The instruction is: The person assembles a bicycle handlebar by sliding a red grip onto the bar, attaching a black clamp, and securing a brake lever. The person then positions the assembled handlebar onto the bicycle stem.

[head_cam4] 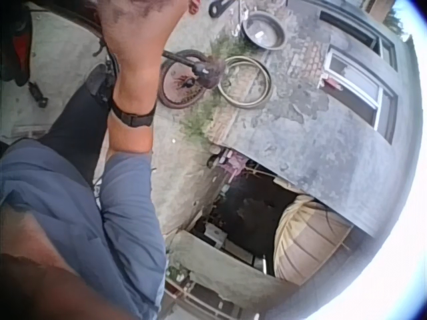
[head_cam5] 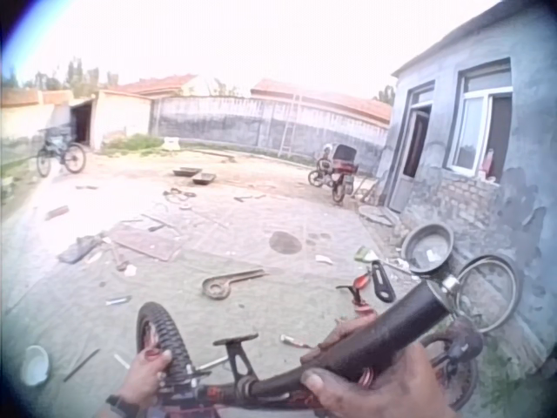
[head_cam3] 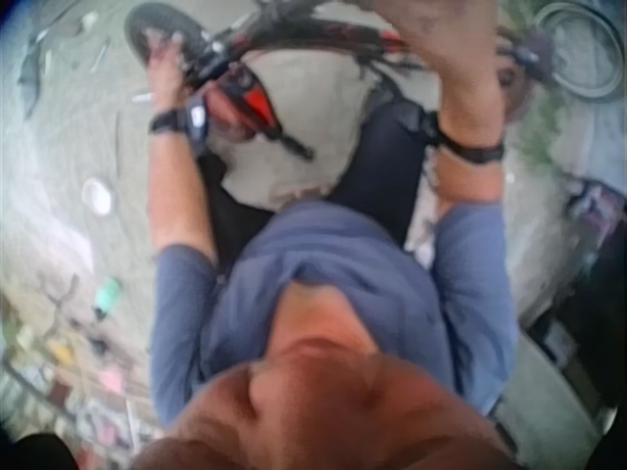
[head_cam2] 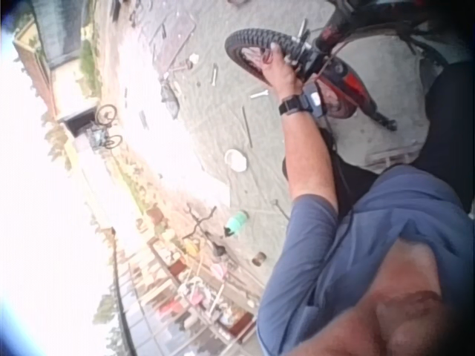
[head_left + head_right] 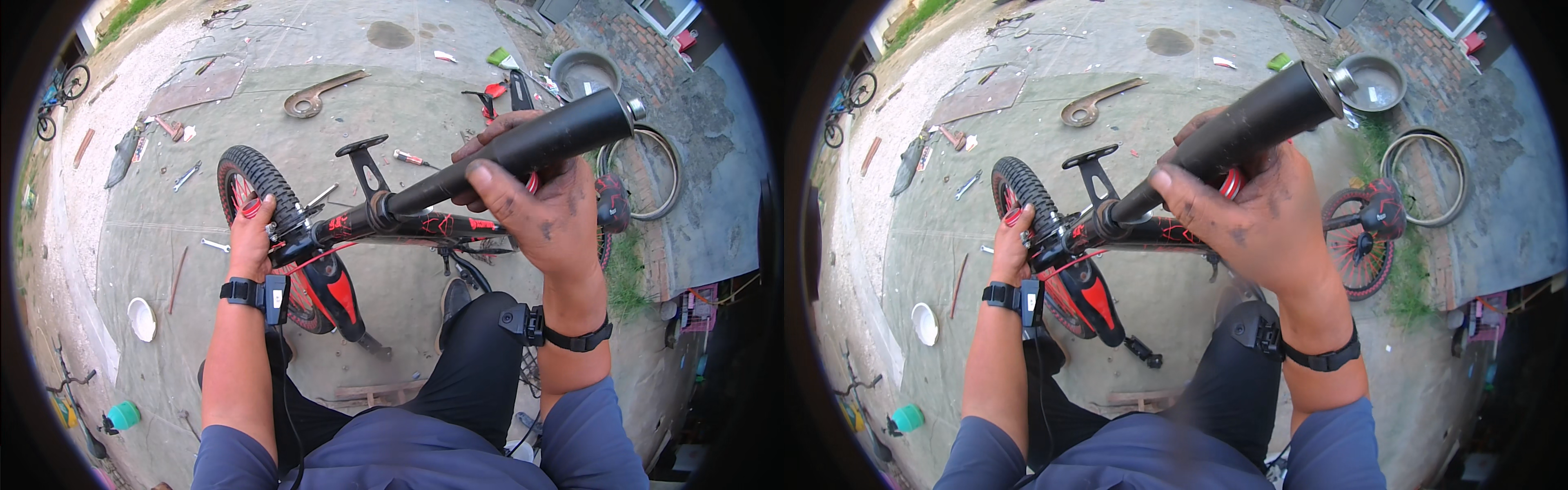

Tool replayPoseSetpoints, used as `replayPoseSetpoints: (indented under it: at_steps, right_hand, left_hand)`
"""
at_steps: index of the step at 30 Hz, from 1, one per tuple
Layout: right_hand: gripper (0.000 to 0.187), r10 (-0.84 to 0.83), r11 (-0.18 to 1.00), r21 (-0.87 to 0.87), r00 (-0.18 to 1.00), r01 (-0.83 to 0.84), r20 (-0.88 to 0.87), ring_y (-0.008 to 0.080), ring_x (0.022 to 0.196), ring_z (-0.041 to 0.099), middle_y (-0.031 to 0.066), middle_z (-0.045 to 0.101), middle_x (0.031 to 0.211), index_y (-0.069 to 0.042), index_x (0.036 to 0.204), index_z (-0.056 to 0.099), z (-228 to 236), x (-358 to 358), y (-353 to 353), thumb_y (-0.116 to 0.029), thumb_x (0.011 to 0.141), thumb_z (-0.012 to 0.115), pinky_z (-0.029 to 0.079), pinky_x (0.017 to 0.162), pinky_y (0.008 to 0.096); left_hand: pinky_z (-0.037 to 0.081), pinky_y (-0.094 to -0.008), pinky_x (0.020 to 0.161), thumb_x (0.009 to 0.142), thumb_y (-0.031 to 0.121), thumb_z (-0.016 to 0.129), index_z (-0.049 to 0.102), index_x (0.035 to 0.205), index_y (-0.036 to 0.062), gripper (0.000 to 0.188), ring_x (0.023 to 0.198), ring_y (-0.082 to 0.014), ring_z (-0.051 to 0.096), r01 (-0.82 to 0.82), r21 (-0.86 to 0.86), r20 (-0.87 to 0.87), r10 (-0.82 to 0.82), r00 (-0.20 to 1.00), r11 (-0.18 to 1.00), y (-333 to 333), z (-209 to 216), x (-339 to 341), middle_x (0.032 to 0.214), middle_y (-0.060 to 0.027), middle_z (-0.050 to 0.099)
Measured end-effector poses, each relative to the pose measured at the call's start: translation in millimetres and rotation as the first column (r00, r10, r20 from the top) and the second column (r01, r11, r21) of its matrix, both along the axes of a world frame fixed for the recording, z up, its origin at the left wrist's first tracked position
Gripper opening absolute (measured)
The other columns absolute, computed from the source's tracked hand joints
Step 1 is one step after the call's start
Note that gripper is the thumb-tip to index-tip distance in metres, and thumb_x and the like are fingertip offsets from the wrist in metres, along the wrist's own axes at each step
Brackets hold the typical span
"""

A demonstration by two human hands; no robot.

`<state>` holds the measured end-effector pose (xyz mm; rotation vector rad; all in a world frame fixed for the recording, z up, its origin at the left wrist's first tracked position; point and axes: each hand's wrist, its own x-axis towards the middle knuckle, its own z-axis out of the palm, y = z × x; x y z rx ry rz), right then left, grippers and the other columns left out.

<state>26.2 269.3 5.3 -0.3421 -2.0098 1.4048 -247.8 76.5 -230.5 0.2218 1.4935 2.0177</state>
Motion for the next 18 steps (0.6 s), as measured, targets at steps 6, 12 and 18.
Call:
replayPoseSetpoints:
  at_steps: [6,12,18]
  right_hand:
    - [0.024,0.028,0.984,-0.178,0.999,-0.03,-0.016,0.0116,0.091,0.067,0.0071,0.07,0.102,0.002,0.112,0.067,-26,0,-13,0.002,0.091,0.079,0.058,0.075,0.0248]
    - [0.028,-0.007,0.996,-0.088,0.998,0.013,0.07,0.0249,0.102,0.074,0.0212,0.073,0.113,0.004,0.12,0.061,-30,11,-12,-0.009,0.099,0.072,0.066,0.083,0.0341]
    - [0.024,-0.072,0.99,-0.116,0.997,0.075,0.032,0.0141,0.089,0.07,0.0109,0.073,0.104,0.003,0.117,0.066,-36,14,-14,-0.009,0.098,0.074,0.06,0.076,0.0283]
  left_hand:
    - [0.058,-0.0318,0.08,0.104,0.017,0.067,0.068,0.12,0.0027,0.021,0.087,-0.0133,0.07,-0.007,-0.034,0.011,0.008,1.0,0.999,-1,4,2,0.104,-0.0032,0.074]
    - [0.057,-0.032,0.079,0.104,0.017,0.067,0.068,0.118,0.0036,0.019,0.087,-0.0131,0.069,0.0,-0.019,0.027,0.0,1.0,1.0,0,6,4,0.102,-0.0026,0.074]
    - [0.062,-0.0346,0.079,0.104,0.018,0.066,0.065,0.121,0.0008,0.024,0.086,-0.0176,0.072,-0.024,-0.046,-0.031,0.022,0.999,0.999,1,1,1,0.101,-0.0068,0.072]
